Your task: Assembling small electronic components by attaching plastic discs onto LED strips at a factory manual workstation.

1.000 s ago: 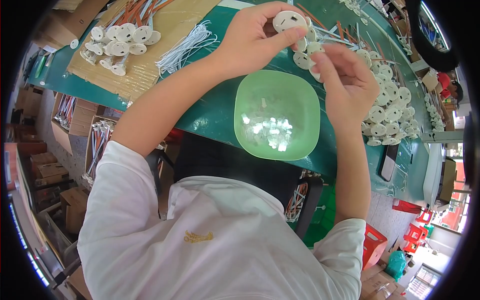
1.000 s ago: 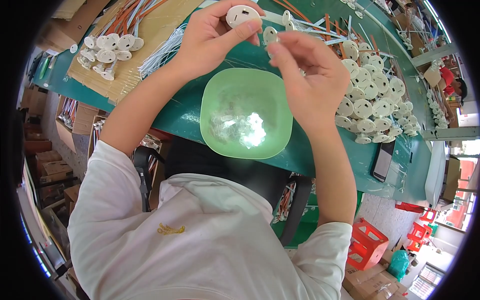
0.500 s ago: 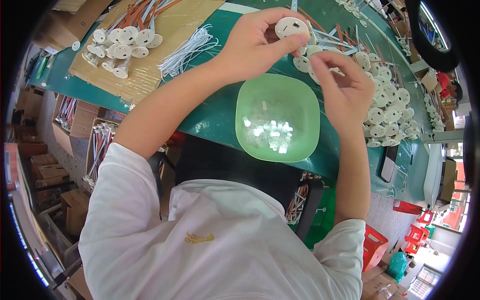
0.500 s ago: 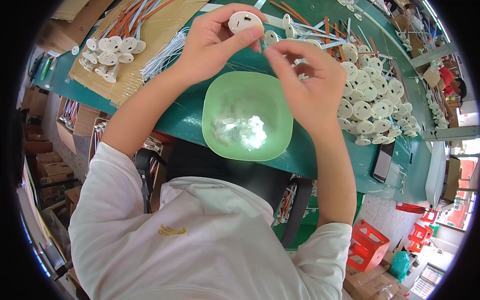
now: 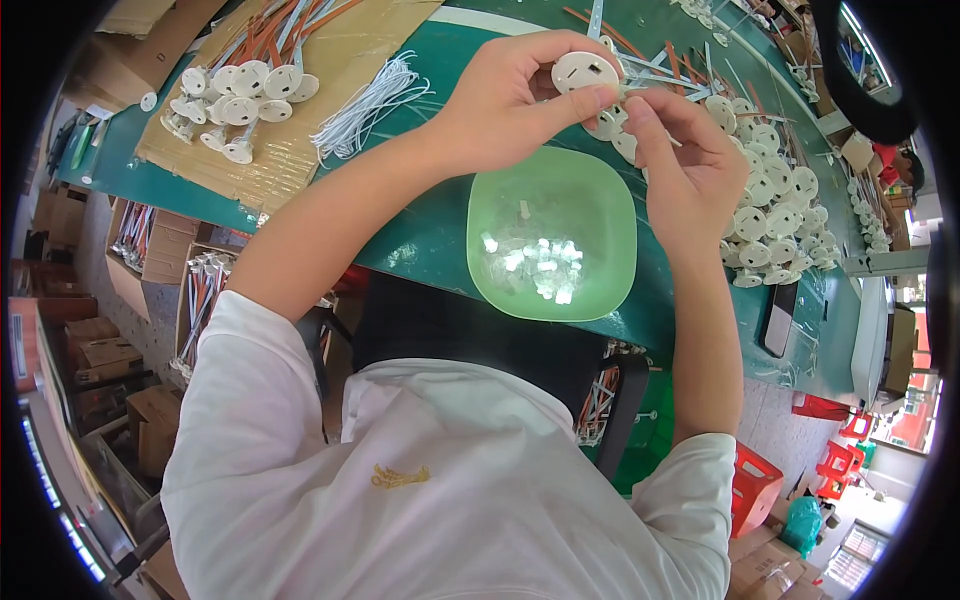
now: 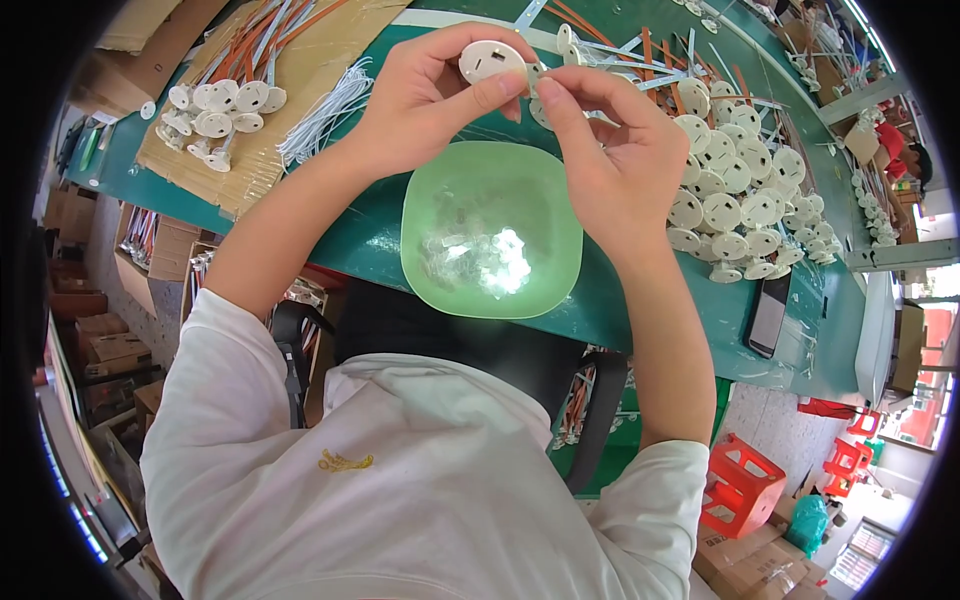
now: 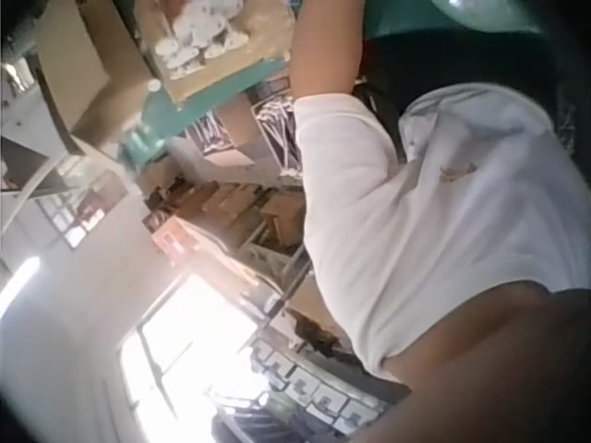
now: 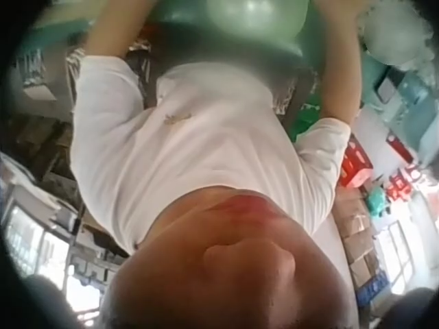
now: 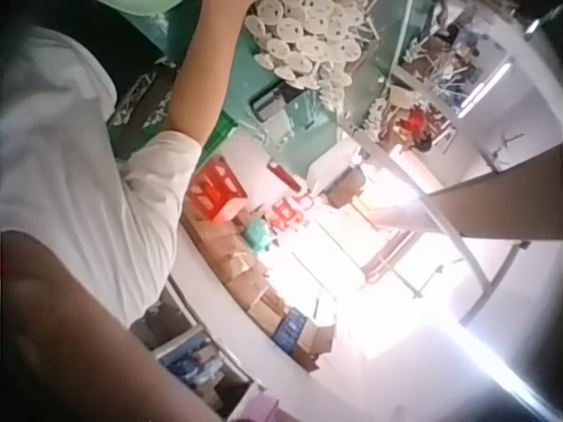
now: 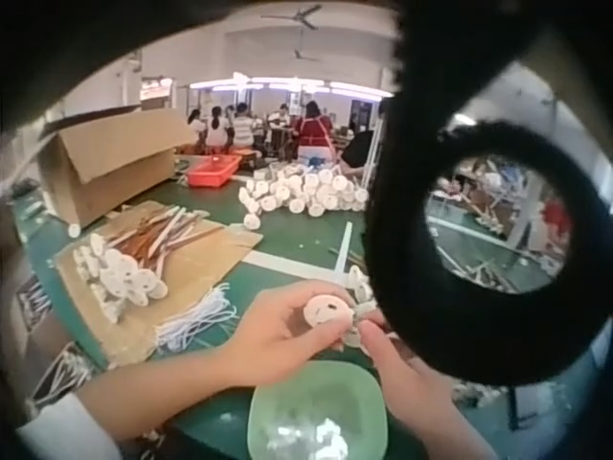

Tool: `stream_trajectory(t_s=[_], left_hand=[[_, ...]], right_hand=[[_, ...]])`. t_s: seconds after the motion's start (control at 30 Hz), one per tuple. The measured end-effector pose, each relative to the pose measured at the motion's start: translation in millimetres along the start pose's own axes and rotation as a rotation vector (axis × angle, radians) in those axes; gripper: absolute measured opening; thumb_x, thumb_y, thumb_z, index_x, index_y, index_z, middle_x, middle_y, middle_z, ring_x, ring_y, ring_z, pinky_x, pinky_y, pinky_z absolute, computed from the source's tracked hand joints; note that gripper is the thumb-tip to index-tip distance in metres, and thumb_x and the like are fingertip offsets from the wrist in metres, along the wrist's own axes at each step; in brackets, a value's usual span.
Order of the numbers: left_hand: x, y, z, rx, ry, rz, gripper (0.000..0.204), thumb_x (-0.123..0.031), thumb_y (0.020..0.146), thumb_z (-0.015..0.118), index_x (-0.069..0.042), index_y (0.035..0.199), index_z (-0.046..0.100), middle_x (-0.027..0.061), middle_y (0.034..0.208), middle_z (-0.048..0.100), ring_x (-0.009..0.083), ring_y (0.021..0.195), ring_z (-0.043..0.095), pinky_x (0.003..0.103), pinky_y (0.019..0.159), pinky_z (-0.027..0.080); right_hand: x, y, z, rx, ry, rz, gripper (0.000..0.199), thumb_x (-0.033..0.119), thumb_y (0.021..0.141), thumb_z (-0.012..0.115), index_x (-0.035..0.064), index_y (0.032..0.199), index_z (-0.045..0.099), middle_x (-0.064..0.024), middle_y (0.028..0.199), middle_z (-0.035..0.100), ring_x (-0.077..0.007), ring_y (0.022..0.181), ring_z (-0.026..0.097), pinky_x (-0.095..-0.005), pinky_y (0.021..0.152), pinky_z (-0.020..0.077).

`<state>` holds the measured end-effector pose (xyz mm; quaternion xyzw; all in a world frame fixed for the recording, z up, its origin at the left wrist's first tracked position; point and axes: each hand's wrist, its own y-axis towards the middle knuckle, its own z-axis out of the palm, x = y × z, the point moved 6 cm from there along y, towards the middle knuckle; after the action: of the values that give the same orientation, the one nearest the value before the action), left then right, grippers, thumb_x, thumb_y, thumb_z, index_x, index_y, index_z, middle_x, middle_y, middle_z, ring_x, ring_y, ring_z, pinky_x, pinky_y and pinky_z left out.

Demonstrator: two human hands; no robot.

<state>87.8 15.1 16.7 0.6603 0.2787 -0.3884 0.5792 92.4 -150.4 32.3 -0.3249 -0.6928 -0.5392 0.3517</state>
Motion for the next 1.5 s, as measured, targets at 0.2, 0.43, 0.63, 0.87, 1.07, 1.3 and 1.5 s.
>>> stream_trajectory(t_s=[0.2,0.43,0.63,0.87,1.07,1.3,1.5], left_hand=[[0.3,-0.3,1.5,-0.006,0.009,-0.027,0.028,-0.010,0.089,0.072,0.000,0.114,0.064,0.0068,0.099,0.069,0.0130,0.089,0.068,0.027,0.080,0.056],[-7.5,0.6,-1.1,-0.074,0.091,0.142,0.032,-0.002,0.081,0.074,-0.003,0.112,0.064,0.0043,0.107,0.067,0.0127,0.096,0.066,0.028,0.087,0.055],[-6.2,-0.5,-0.7,-0.074,0.160,0.157,0.033,0.001,0.080,0.071,-0.004,0.111,0.064,0.0039,0.107,0.066,0.0124,0.095,0.066,0.028,0.089,0.055],[-7.6,-0.4,-2.5,-0.066,0.154,0.150,0.030,0.001,0.081,0.071,-0.004,0.110,0.065,0.0039,0.107,0.067,0.0121,0.093,0.066,0.027,0.085,0.055],[-9.6,-3.2,4.2,0.020,0.092,0.109,0.042,0.005,0.087,0.065,-0.002,0.127,0.059,0.0084,0.118,0.064,0.0150,0.109,0.062,0.031,0.095,0.051],[-12.8,-3.5,11.1,0.052,-0.215,-0.009,0.048,-0.006,0.097,0.059,-0.001,0.144,0.047,0.0107,0.129,0.063,0.0177,0.117,0.060,0.035,0.099,0.051],[-15.4,-4.6,8.2,0.067,-0.126,-0.059,0.048,-0.005,0.094,0.064,0.002,0.139,0.050,0.0156,0.129,0.062,0.0210,0.117,0.062,0.036,0.099,0.053]], right_hand=[[1.4,-0.3,-1.3,0.010,-0.029,-0.037,0.012,0.008,0.090,0.072,-0.0009,0.097,0.072,-0.0033,0.090,0.071,-0.0082,0.079,0.064,-0.0225,0.068,0.0532],[5.5,-2.0,-9.2,-0.114,-0.026,-0.121,0.010,0.006,0.089,0.072,-0.0014,0.096,0.073,-0.0032,0.088,0.071,-0.0074,0.074,0.063,-0.0209,0.063,0.0503],[8.7,-2.7,-7.6,-0.091,-0.014,-0.161,0.011,0.005,0.089,0.072,-0.0015,0.097,0.073,-0.0035,0.088,0.071,-0.0074,0.075,0.064,-0.0212,0.063,0.0505],[5.9,-2.7,-6.4,-0.099,0.000,-0.164,0.010,0.005,0.088,0.072,-0.0015,0.096,0.073,-0.0034,0.088,0.072,-0.0080,0.073,0.064,-0.0216,0.063,0.0508],[15.4,-3.5,-5.3,-0.128,-0.074,-0.369,0.009,0.001,0.083,0.074,-0.0012,0.091,0.073,-0.0043,0.081,0.073,-0.0067,0.066,0.063,-0.0212,0.054,0.0494],[39.4,-10.1,-1.9,-0.196,-0.428,-0.739,0.012,-0.003,0.076,0.077,0.0008,0.087,0.073,-0.0063,0.075,0.071,-0.0113,0.057,0.063,-0.0205,0.050,0.0481],[33.1,-6.5,-9.1,-0.189,-0.303,-0.638,0.010,-0.001,0.078,0.077,0.0005,0.087,0.073,-0.0064,0.074,0.072,-0.0110,0.057,0.064,-0.0214,0.052,0.0493]])
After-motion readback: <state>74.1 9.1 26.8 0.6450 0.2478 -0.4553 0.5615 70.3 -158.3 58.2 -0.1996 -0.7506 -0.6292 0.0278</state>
